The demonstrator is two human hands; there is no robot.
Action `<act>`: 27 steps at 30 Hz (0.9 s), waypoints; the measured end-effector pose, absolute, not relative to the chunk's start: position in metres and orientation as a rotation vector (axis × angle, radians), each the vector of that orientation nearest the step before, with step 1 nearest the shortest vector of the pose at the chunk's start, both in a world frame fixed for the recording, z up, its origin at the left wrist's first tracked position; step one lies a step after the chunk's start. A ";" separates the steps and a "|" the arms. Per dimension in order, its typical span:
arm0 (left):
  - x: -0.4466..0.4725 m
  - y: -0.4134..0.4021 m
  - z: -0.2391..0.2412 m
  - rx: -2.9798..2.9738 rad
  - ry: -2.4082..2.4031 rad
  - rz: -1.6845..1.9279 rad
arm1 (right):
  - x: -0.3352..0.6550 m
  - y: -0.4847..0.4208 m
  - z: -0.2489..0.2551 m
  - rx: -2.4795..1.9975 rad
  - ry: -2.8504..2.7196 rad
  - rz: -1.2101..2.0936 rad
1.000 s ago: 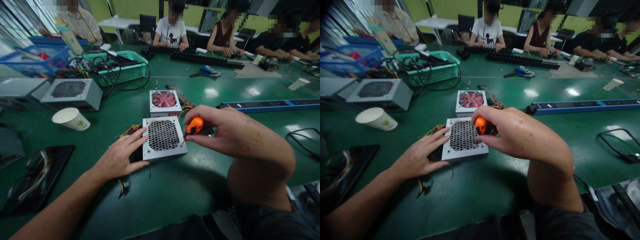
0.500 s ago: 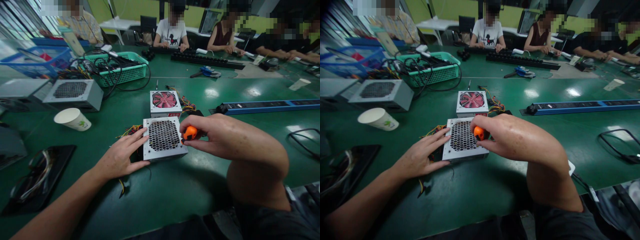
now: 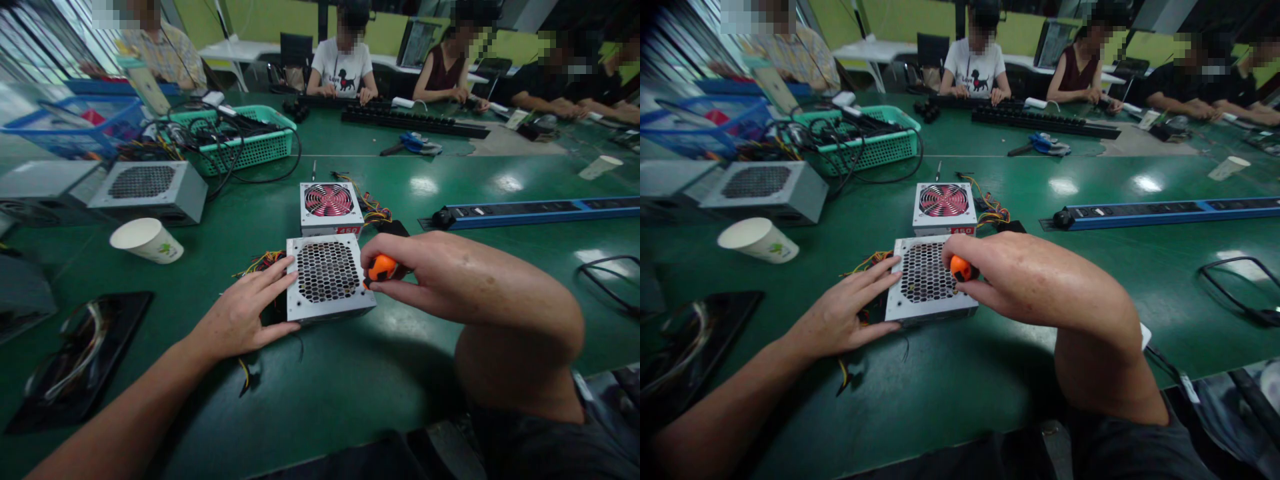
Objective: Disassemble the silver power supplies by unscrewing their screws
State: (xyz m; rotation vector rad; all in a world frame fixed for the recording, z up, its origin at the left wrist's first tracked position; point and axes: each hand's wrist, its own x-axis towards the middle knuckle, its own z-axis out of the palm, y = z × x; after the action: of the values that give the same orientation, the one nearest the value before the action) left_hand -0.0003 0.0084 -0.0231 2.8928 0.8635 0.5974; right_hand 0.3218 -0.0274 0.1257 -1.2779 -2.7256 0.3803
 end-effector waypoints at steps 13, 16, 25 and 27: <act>-0.002 0.009 -0.026 2.885 0.862 0.576 | 0.330 -0.031 0.136 -1.231 -2.547 0.326; -0.002 0.009 -0.025 2.882 0.861 0.583 | 0.330 -0.032 0.137 -1.229 -2.537 0.304; -0.001 0.008 -0.025 2.900 0.884 0.566 | 0.330 -0.031 0.134 -1.219 -2.546 0.274; -0.001 0.008 -0.025 2.896 0.880 0.574 | 0.329 -0.032 0.134 -1.215 -2.552 0.284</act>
State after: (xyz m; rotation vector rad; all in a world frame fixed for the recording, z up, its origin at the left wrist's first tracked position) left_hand -0.0013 0.0079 -0.0251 2.8960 0.8798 0.5736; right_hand 0.3290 -0.0317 0.1344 -1.2152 -2.5517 0.2844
